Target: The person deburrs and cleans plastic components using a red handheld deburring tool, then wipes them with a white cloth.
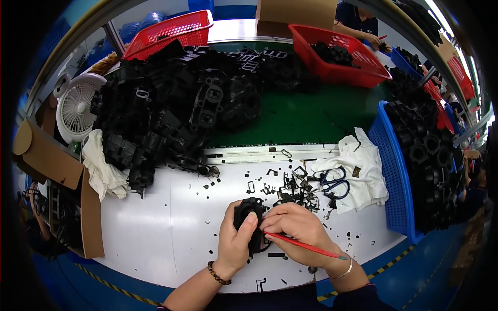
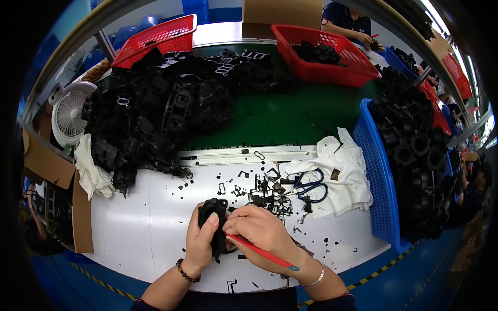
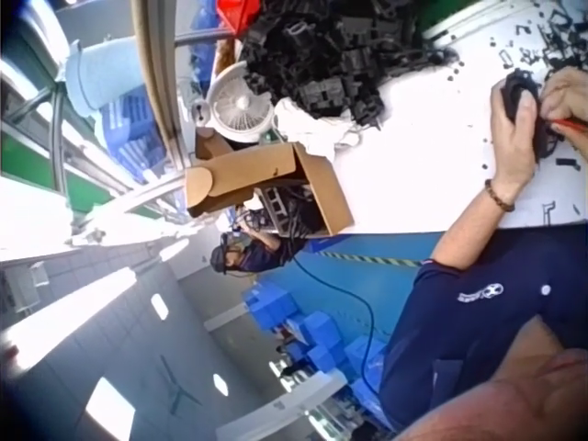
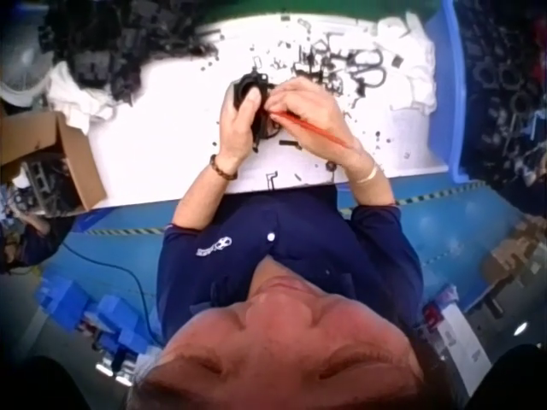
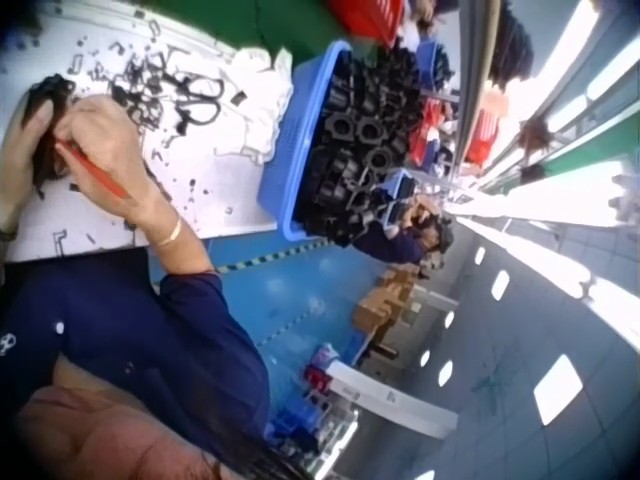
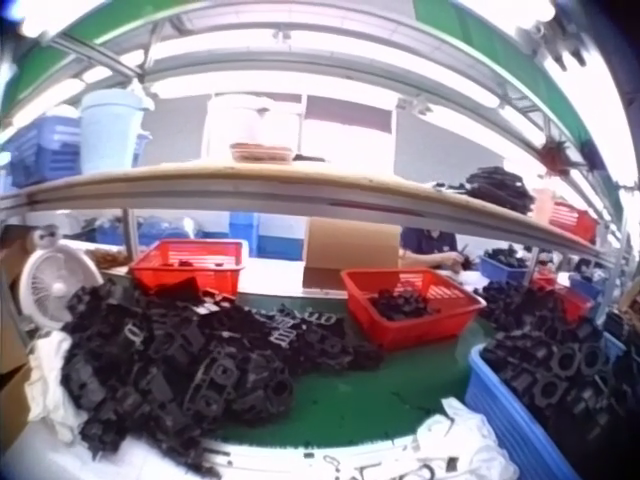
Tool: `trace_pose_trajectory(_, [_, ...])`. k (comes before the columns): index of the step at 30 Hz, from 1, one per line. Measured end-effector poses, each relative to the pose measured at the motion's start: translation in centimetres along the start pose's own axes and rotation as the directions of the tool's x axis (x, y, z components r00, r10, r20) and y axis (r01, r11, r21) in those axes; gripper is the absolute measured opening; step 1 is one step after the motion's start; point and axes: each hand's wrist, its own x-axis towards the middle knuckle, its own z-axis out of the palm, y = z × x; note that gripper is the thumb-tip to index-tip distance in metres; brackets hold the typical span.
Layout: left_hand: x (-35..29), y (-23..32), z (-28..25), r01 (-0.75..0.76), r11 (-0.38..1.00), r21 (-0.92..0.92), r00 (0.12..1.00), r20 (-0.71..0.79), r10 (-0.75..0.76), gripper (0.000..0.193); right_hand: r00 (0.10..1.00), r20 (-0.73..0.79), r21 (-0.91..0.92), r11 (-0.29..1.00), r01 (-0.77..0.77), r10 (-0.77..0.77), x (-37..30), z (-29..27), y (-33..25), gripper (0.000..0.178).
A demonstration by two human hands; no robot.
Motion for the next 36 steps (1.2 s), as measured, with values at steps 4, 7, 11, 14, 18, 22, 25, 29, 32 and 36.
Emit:
trace_pose_trajectory(4, [0.0,0.5,0.0,0.09,0.993,-0.08,0.996,0.005,-0.09,0.033,0.984,-0.125,-0.191,0.976,0.099,-0.125,-0.1,1.3,0.1,0.02])
trace_pose_trajectory(7, [0.1,-0.2,-0.2,0.058,0.996,-0.07,0.998,-0.021,-0.059,0.032,0.98,-0.174,-0.164,0.984,0.065,-0.094,-0.3,1.9,0.0,0.017])
trace_pose_trajectory(11, [0.1,0.6,0.1,0.069,0.991,-0.117,0.997,-0.009,-0.071,0.031,0.974,-0.193,0.092,0.99,-0.104,0.12,-0.7,2.2,0.0,0.011])
trace_pose_trajectory(14, [0.2,-0.1,-0.3,0.063,0.99,-0.125,0.998,0.008,-0.062,0.031,0.93,-0.168,0.38,0.892,-0.246,0.328,-0.7,2.3,0.2,0.004])
trace_pose_trajectory(18, [0.1,0.2,-0.1,0.109,0.977,-0.183,0.994,0.049,-0.102,0.032,0.843,-0.069,0.706,0.624,-0.337,0.534,-0.7,2.1,0.7,0.002])
trace_pose_trajectory(22, [0.0,0.4,-0.1,0.131,0.972,-0.194,0.991,0.058,-0.122,0.032,0.803,0.06,0.84,0.404,-0.361,0.593,-1.0,2.2,1.9,0.002])
trace_pose_trajectory(25, [0.0,0.3,-0.2,0.141,0.969,-0.201,0.989,0.078,-0.127,0.033,0.84,0.115,0.894,0.314,-0.321,0.531,-0.8,1.8,1.9,0.006])
trace_pose_trajectory(29, [0.1,0.5,0.0,0.149,0.959,-0.24,0.987,0.089,-0.131,0.033,0.833,0.17,0.925,0.206,-0.319,0.526,-0.9,1.6,2.2,0.006])
trace_pose_trajectory(32, [0.0,0.4,0.1,0.141,0.955,-0.26,0.988,0.1,-0.119,0.032,0.803,0.201,0.919,0.175,-0.352,0.561,-0.9,1.4,2.1,0.003])
trace_pose_trajectory(36, [0.1,0.3,0.0,0.13,0.954,-0.271,0.988,0.118,-0.101,0.031,0.846,0.186,0.931,0.186,-0.315,0.499,-0.9,1.1,2.4,0.008])
